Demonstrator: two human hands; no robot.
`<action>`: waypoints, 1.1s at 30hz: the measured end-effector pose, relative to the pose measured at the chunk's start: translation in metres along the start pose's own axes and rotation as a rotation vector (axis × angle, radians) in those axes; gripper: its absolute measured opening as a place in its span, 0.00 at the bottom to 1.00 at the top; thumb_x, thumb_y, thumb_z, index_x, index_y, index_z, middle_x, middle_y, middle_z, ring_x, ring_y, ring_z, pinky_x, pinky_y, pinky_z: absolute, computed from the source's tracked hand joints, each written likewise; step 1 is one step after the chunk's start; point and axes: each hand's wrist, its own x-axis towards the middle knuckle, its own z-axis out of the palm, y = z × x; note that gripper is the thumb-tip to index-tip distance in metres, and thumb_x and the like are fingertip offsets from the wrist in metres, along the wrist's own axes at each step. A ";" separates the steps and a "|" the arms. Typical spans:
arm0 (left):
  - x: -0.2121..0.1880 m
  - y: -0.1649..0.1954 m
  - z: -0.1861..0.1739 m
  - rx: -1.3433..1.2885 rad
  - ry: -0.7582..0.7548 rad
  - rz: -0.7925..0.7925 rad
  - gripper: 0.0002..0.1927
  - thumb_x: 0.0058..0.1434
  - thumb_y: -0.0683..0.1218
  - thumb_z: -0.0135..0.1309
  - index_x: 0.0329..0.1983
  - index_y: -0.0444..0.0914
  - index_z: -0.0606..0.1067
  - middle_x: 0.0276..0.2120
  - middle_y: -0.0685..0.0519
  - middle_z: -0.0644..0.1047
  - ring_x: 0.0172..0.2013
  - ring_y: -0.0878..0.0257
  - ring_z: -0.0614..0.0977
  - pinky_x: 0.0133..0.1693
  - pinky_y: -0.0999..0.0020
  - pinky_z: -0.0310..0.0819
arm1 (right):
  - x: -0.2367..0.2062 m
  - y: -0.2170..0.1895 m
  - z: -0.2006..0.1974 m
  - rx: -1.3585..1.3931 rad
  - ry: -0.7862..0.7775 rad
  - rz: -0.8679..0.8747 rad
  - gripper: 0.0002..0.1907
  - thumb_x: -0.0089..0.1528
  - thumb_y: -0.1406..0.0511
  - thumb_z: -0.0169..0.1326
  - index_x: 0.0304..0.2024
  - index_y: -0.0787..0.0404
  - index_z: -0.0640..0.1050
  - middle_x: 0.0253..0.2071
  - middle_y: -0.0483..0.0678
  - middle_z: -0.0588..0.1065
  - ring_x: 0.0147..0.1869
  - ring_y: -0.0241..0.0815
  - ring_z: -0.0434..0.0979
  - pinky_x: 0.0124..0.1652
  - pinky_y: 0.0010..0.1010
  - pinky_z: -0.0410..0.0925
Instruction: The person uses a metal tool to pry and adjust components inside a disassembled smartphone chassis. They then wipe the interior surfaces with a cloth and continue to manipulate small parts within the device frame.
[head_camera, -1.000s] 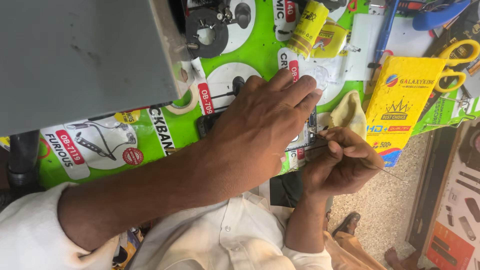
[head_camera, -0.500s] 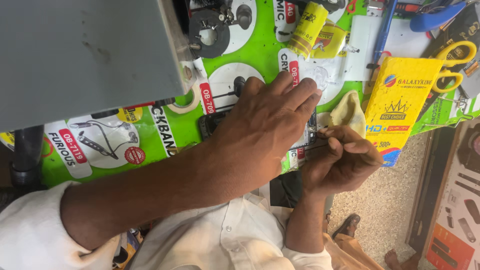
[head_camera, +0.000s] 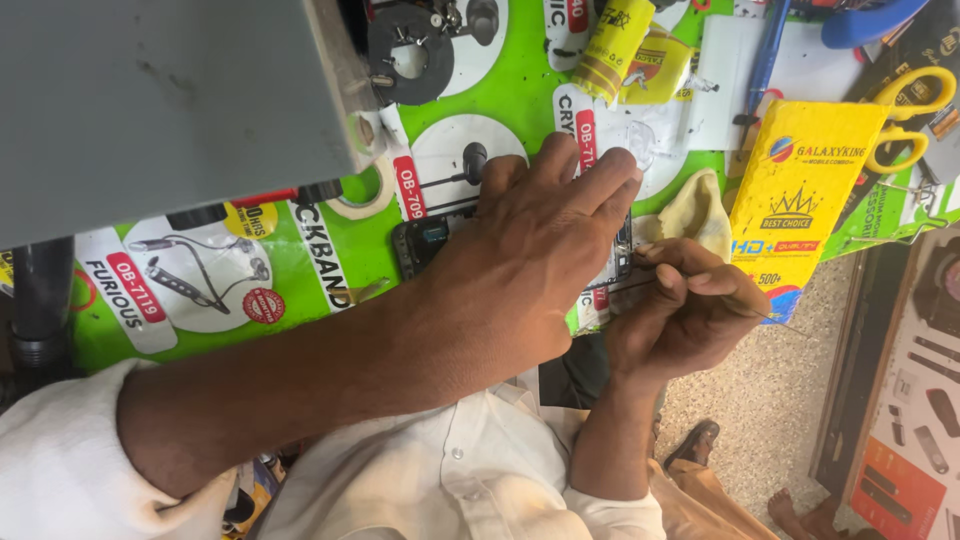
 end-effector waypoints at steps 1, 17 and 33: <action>0.001 0.000 0.001 -0.010 0.023 0.001 0.35 0.33 0.35 0.60 0.50 0.22 0.73 0.50 0.46 0.66 0.50 0.50 0.67 0.44 0.52 0.60 | 0.000 -0.002 -0.001 0.005 -0.020 0.003 0.13 0.77 0.71 0.52 0.51 0.59 0.60 0.40 0.58 0.76 0.43 0.42 0.78 0.48 0.25 0.72; -0.001 0.003 0.010 -0.046 0.076 -0.045 0.46 0.31 0.38 0.62 0.60 0.22 0.68 0.56 0.43 0.67 0.55 0.49 0.67 0.49 0.52 0.60 | 0.004 -0.005 -0.009 -0.028 -0.112 0.015 0.14 0.78 0.67 0.53 0.49 0.60 0.59 0.41 0.58 0.77 0.44 0.40 0.79 0.50 0.23 0.73; -0.002 0.002 0.014 -0.040 0.056 -0.080 0.45 0.33 0.36 0.60 0.62 0.23 0.67 0.55 0.47 0.67 0.54 0.51 0.67 0.48 0.51 0.60 | 0.006 -0.008 -0.009 -0.043 -0.108 0.051 0.13 0.79 0.69 0.53 0.49 0.60 0.60 0.41 0.57 0.77 0.44 0.40 0.79 0.49 0.23 0.73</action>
